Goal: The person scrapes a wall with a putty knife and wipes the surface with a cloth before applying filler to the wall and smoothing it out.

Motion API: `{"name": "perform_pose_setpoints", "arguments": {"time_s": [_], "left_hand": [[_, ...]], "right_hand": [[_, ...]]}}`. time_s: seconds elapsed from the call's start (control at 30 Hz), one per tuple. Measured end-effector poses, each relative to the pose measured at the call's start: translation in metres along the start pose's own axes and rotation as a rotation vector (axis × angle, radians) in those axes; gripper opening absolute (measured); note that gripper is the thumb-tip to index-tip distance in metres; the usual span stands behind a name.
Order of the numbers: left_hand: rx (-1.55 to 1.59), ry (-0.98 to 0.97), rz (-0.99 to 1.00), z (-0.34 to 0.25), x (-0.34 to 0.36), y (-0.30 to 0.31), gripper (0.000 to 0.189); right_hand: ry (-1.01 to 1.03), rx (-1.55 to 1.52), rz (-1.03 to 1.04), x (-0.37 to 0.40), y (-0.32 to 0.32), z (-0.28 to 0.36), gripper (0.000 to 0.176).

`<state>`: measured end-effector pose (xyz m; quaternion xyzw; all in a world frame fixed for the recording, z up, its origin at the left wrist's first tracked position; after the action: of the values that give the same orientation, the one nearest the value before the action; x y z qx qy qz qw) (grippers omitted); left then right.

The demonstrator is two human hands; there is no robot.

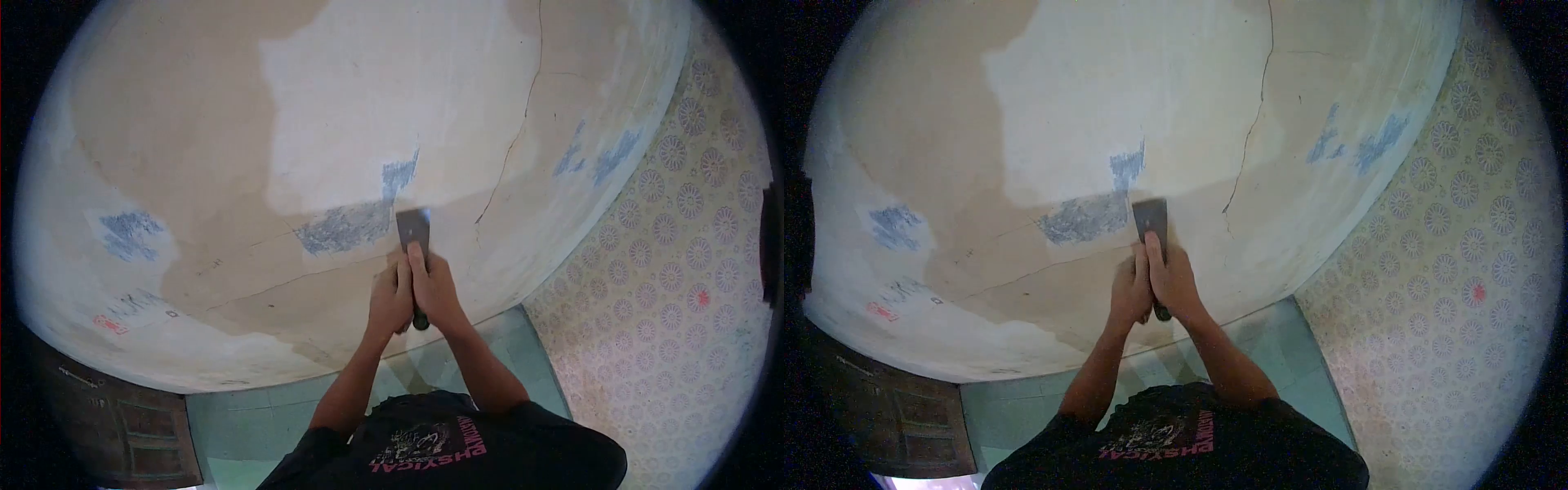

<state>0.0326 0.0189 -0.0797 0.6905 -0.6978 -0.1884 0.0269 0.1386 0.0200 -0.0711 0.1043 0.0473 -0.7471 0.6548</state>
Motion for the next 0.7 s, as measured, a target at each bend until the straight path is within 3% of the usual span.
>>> {"name": "perform_pose_setpoints", "arguments": {"time_s": [0.07, 0.1, 0.2, 0.33, 0.4, 0.47, 0.6, 0.7], "left_hand": [[0.0, 0.21, 0.107, -0.024, -0.004, 0.007, 0.05], [-0.011, 0.109, 0.076, -0.017, -0.007, 0.006, 0.052], [-0.078, 0.113, 0.092, 0.034, 0.001, -0.007, 0.053], [-0.106, -0.251, -0.171, 0.001, -0.013, 0.003, 0.054], [-0.262, -0.23, -0.099, -0.01, -0.01, 0.007, 0.05], [-0.058, -0.101, 0.007, -0.003, -0.011, 0.004, 0.046], [0.022, -0.148, -0.021, 0.015, 0.013, 0.002, 0.042], [0.075, -0.065, -0.024, 0.029, 0.022, 0.005, 0.042]], "right_hand": [[0.017, -0.042, -0.001, 0.001, -0.002, 0.017, 0.049], [0.011, -0.011, -0.008, 0.002, -0.003, 0.015, 0.049], [0.03, -0.01, -0.01, 0.006, -0.004, -0.004, 0.048], [0.14, 0.007, -0.073, -0.007, -0.003, 0.014, 0.047], [0.087, -0.001, -0.017, -0.009, 0.001, 0.018, 0.048], [0.058, -0.015, 0.039, -0.007, 0.0, 0.016, 0.049], [0.007, -0.026, 0.022, 0.011, -0.004, -0.023, 0.056], [0.003, 0.075, 0.01, 0.014, -0.014, -0.029, 0.062]]}}
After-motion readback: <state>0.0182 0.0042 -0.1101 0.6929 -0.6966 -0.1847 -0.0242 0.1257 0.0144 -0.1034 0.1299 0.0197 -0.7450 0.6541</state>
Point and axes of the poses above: each hand's wrist, its own x-axis away from the middle knuckle, its own y-axis out of the back of the hand, z = x × y, the point moved 6 cm from there along -x, towards the middle knuckle
